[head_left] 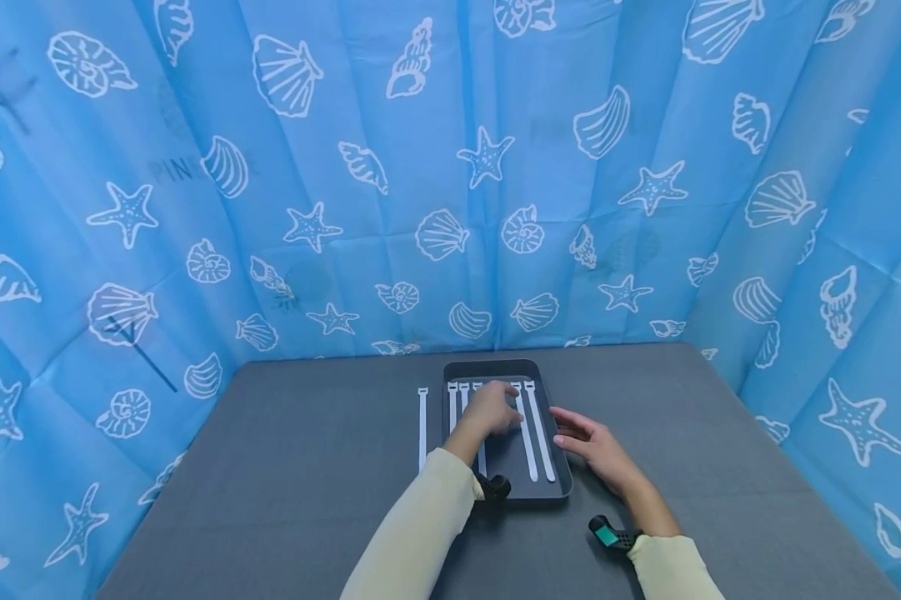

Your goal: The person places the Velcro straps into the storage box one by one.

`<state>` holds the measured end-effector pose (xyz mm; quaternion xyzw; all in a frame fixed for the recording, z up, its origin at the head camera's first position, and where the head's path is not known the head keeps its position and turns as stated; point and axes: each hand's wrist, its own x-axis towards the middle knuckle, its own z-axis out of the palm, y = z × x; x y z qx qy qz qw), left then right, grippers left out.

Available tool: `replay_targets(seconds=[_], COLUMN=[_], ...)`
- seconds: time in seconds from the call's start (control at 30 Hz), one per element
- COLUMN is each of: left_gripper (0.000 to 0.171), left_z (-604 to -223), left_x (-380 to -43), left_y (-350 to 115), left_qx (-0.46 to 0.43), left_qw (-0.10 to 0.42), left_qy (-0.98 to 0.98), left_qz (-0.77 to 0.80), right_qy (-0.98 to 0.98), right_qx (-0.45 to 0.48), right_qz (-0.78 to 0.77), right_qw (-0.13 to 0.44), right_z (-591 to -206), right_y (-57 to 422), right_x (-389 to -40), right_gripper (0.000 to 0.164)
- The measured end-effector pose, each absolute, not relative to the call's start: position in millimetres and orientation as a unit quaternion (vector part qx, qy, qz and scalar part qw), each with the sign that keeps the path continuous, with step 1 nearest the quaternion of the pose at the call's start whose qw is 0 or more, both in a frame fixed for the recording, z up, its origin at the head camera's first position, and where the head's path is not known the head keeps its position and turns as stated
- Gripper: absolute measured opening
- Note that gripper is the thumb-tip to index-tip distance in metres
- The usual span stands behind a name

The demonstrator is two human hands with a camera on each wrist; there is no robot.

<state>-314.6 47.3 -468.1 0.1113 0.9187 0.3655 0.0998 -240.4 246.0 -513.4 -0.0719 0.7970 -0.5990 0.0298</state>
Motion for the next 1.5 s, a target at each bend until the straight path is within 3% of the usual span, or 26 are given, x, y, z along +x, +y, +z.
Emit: replay_targets(seconds=[0.4,0.83,1.5], left_gripper=[0.035,0.028,0.029], left_z=[-449,-467,-512], left_x=[-321,-321,-318], left_y=[7,-44,-84], left_qx=[0.161,0.118,0.020], left_qw=[0.045,-0.056,-0.080], left_qy=[0.895,0.869,0.884], left_qz=[0.413,0.477,0.461], right_qy=[0.807,0.811,0.814], right_qx=[-0.055,-0.067,-0.053], right_qz=[-0.588,-0.580,-0.577], right_qw=[0.026,0.026,0.025], right_z=[-514,-504,-519], right_y=[247,242,245], right_x=[-241,-235,-245], right_gripper=[0.056,0.054,0.058])
